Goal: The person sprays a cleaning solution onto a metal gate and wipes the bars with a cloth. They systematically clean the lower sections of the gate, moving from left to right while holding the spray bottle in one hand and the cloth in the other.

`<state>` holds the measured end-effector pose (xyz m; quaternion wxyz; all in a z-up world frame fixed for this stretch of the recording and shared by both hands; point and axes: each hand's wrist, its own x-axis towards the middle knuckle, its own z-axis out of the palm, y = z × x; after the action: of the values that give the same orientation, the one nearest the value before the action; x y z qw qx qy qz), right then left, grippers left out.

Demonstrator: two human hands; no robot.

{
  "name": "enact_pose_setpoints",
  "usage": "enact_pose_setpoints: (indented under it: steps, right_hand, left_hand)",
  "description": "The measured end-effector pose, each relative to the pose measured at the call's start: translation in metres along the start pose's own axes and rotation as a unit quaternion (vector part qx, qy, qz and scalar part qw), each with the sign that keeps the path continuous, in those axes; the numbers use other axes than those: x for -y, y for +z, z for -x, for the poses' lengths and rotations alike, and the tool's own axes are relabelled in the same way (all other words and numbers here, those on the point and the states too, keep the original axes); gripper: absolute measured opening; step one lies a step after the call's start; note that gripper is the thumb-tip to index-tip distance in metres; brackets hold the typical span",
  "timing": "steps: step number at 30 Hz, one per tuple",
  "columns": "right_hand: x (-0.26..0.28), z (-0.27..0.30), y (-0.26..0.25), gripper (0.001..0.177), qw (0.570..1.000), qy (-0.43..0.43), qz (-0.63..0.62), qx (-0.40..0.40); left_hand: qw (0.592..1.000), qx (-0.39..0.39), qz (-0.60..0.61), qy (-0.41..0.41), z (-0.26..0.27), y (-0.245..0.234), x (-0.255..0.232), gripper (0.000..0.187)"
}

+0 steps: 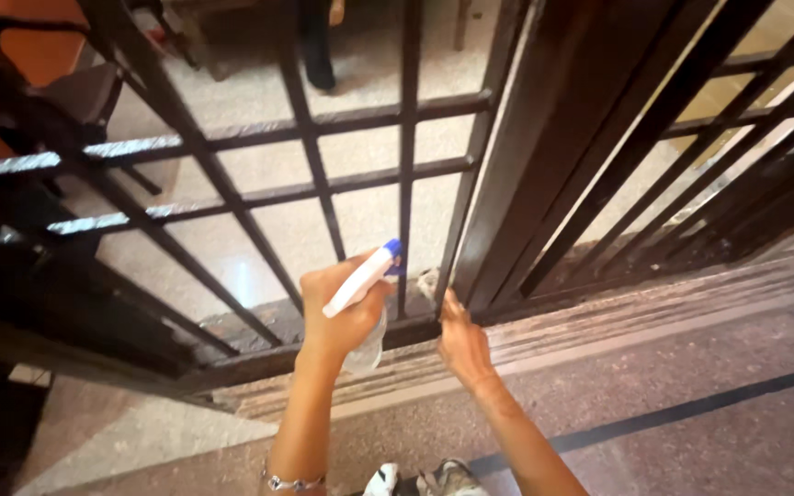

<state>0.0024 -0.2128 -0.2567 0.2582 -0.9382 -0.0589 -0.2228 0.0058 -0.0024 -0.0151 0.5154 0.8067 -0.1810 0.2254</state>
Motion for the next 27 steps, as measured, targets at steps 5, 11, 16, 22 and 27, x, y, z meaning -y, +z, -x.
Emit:
enact_pose_setpoints:
  steps: [5,11,16,22,27]
  right_hand:
    - [0.025,0.025,-0.03,0.051,0.982,0.141,-0.007,0.123]
    - [0.054,0.015,-0.087,0.021,0.994,0.073,-0.082,0.016]
    - [0.147,-0.018,-0.155,0.024,0.958,0.058,-0.217,-0.179]
    - [0.235,-0.105,-0.16,0.046,0.949,0.004,-0.254,-0.188]
    - [0.197,-0.115,-0.086,0.032,0.951,-0.009,-0.119,-0.284]
  left_hand:
    - [1.0,0.007,0.003,0.028,0.0,-0.007,-0.001,0.034]
    - [0.993,0.076,-0.047,0.074,0.007,-0.039,-0.004,0.029]
    - [0.994,-0.012,-0.072,0.083,0.033,-0.077,-0.009,0.034]
    - [0.993,-0.034,-0.082,0.079,0.026,-0.103,0.001,0.029]
    - [0.997,-0.023,-0.032,0.06,0.02,-0.105,0.022,0.026]
